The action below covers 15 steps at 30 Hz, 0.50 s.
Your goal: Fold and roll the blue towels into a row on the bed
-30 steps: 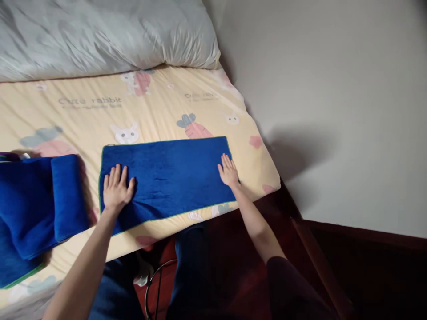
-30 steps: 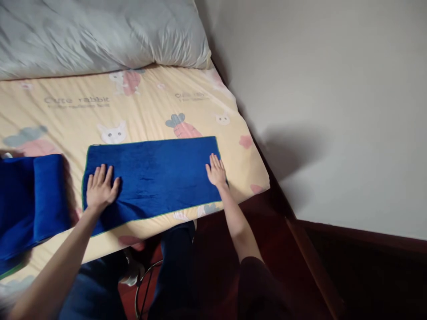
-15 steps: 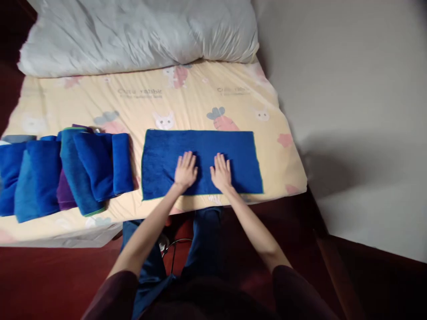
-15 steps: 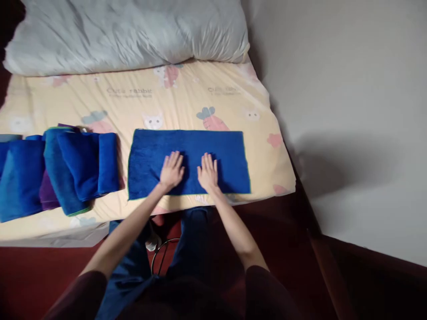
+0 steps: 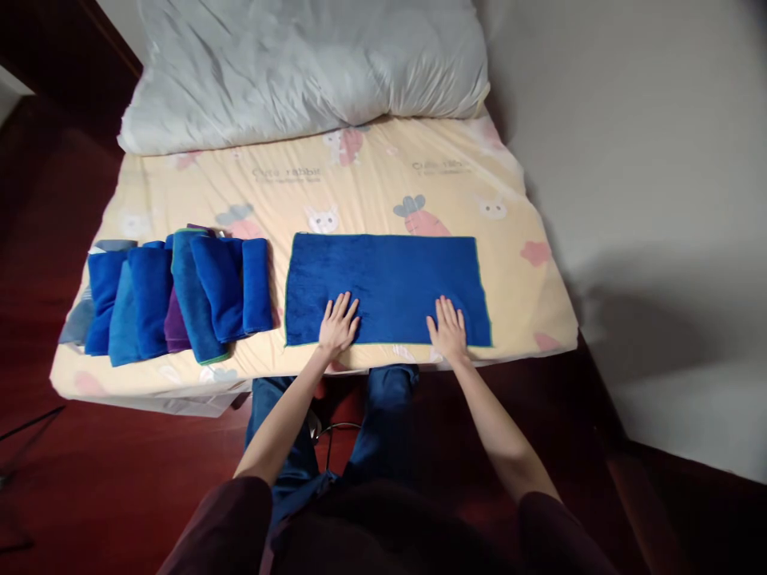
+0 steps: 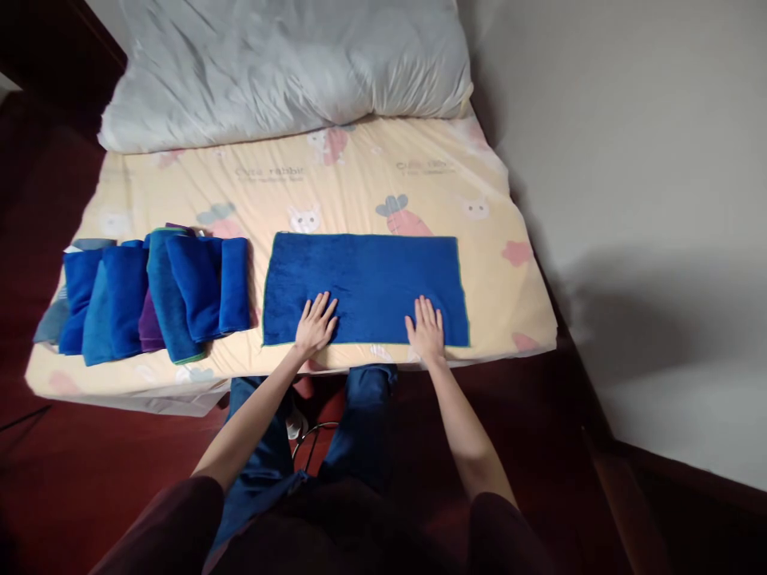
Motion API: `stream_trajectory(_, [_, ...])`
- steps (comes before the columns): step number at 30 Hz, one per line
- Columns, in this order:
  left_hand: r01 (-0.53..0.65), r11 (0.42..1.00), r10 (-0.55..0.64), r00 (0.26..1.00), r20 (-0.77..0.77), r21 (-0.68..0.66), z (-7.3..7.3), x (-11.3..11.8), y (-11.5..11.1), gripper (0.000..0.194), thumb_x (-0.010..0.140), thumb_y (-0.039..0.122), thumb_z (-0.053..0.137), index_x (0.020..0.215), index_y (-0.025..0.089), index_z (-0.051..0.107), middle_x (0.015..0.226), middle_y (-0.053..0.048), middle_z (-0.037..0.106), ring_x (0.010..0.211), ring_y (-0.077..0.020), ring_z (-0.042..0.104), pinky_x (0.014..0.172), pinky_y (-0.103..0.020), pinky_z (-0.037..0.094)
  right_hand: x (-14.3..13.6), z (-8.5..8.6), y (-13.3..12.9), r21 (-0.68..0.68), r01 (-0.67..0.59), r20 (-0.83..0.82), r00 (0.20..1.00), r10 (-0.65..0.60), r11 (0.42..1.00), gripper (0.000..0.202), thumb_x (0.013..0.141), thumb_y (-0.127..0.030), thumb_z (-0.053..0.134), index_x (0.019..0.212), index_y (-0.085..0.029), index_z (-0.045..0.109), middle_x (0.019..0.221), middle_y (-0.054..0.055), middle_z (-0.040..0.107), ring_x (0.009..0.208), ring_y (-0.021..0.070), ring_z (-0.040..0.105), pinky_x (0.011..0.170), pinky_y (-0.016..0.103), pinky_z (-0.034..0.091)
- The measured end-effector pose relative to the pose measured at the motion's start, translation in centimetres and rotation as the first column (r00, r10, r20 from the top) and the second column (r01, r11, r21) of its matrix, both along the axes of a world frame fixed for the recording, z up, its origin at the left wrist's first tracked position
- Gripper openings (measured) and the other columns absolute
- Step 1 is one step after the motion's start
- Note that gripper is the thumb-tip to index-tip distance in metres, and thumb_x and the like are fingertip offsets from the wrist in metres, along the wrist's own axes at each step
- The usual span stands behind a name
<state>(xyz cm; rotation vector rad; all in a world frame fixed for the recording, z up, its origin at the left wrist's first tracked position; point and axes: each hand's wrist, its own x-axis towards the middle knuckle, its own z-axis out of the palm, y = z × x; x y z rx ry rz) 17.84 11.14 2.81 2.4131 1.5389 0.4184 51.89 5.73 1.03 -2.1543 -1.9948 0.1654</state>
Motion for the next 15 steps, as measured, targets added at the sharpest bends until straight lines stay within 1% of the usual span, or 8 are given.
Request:
stream_trajectory(2, [-0.178, 0.983, 0.177, 0.984, 0.027, 0.04, 0.2, -3.9, -1.2, 0.055, 0.104, 0.037, 0.033, 0.154, 0.016, 0.044, 0.167, -0.014, 0.031, 0.156, -0.0305, 0.025, 0.127, -0.053, 0.023, 2.4, -0.4, -0.9, -0.017, 0.055, 0.024, 0.998, -0.055, 0.998, 0.067, 0.107, -0.047, 0.02, 0.164, -0.012, 0.021, 0.17, 0.01, 0.023, 0.158, 0.0232, 0.021, 0.13, 0.05, 0.014])
stream_trajectory(4, [-0.395, 0.916, 0.39, 0.918, 0.067, 0.069, 0.3, -8.0, -2.4, 0.054, 0.103, 0.036, 0.037, 0.15, 0.012, 0.047, 0.157, -0.021, 0.043, 0.149, -0.0339, 0.038, 0.121, -0.054, 0.034, 3.8, -0.7, -1.4, -0.022, 0.076, 0.039, 0.996, -0.075, 0.997, 0.068, 0.107, -0.047, 0.019, 0.164, -0.011, 0.02, 0.17, 0.01, 0.022, 0.158, 0.0226, 0.02, 0.13, 0.049, 0.014])
stream_trajectory(5, [-0.441, 0.896, 0.437, 0.896, 0.076, 0.051, 0.4, -9.9, -3.0, 0.053, 0.102, 0.035, 0.04, 0.148, 0.011, 0.049, 0.149, -0.023, 0.05, 0.142, -0.0344, 0.046, 0.116, -0.053, 0.039, 4.1, -0.8, -1.4, -0.02, 0.078, 0.045, 0.996, -0.077, 0.997, 0.068, 0.107, -0.047, 0.018, 0.164, -0.011, 0.019, 0.171, 0.009, 0.022, 0.159, 0.0221, 0.019, 0.13, 0.049, 0.013])
stream_trajectory(6, [-0.458, 0.889, 0.455, 0.887, 0.079, 0.022, 0.5, -11.5, -3.5, 0.052, 0.1, 0.035, 0.044, 0.145, 0.012, 0.051, 0.141, -0.023, 0.056, 0.134, -0.0339, 0.053, 0.112, -0.051, 0.044, 4.2, -0.9, -1.4, -0.018, 0.08, 0.05, 0.996, -0.079, 0.997, 0.068, 0.107, -0.047, 0.018, 0.165, -0.011, 0.019, 0.171, 0.009, 0.021, 0.159, 0.0217, 0.018, 0.131, 0.049, 0.013])
stream_trajectory(8, [-0.437, 0.897, 0.441, 0.894, 0.08, -0.06, 0.6, -13.7, -4.1, 0.047, 0.095, 0.032, 0.05, 0.138, 0.014, 0.058, 0.126, -0.019, 0.063, 0.114, -0.0304, 0.064, 0.103, -0.046, 0.051, 4.1, -0.9, -1.4, -0.016, 0.084, 0.061, 0.995, -0.083, 0.996, 0.068, 0.107, -0.046, 0.018, 0.165, -0.01, 0.017, 0.171, 0.009, 0.02, 0.159, 0.0214, 0.017, 0.131, 0.049, 0.013])
stream_trajectory(10, [-0.422, 0.896, 0.436, 0.894, 0.102, -0.14, 0.8, -14.7, -4.1, 0.04, 0.091, 0.028, 0.053, 0.127, 0.016, 0.065, 0.116, -0.015, 0.066, 0.096, -0.0254, 0.069, 0.095, -0.041, 0.056, 4.0, -0.9, -1.3, -0.028, 0.077, 0.068, 0.995, -0.075, 0.997, 0.068, 0.106, -0.045, 0.018, 0.165, -0.01, 0.015, 0.172, 0.009, 0.018, 0.159, 0.0215, 0.016, 0.13, 0.049, 0.013])
stream_trajectory(12, [-0.413, 0.886, 0.444, 0.886, 0.134, -0.21, 0.9, -15.1, -3.7, 0.033, 0.089, 0.024, 0.051, 0.114, 0.015, 0.07, 0.109, -0.013, 0.068, 0.083, -0.0212, 0.07, 0.088, -0.036, 0.058, 3.9, -0.8, -1.2, -0.048, 0.074, 0.074, 0.995, -0.071, 0.996, 0.068, 0.106, -0.044, 0.018, 0.166, -0.011, 0.012, 0.172, 0.009, 0.017, 0.159, 0.022, 0.016, 0.13, 0.05, 0.013])
stream_trajectory(15, [-0.41, 0.876, 0.455, 0.877, 0.154, -0.255, 1.1, -16.0, -3.1, 0.031, 0.086, 0.022, 0.047, 0.1, 0.015, 0.073, 0.105, -0.012, 0.072, 0.078, -0.0193, 0.07, 0.082, -0.034, 0.059, 3.8, -0.7, -1.2, -0.056, 0.072, 0.077, 0.995, -0.067, 0.996, 0.068, 0.106, -0.044, 0.017, 0.166, -0.011, 0.011, 0.172, 0.009, 0.017, 0.159, 0.0222, 0.016, 0.13, 0.051, 0.014])
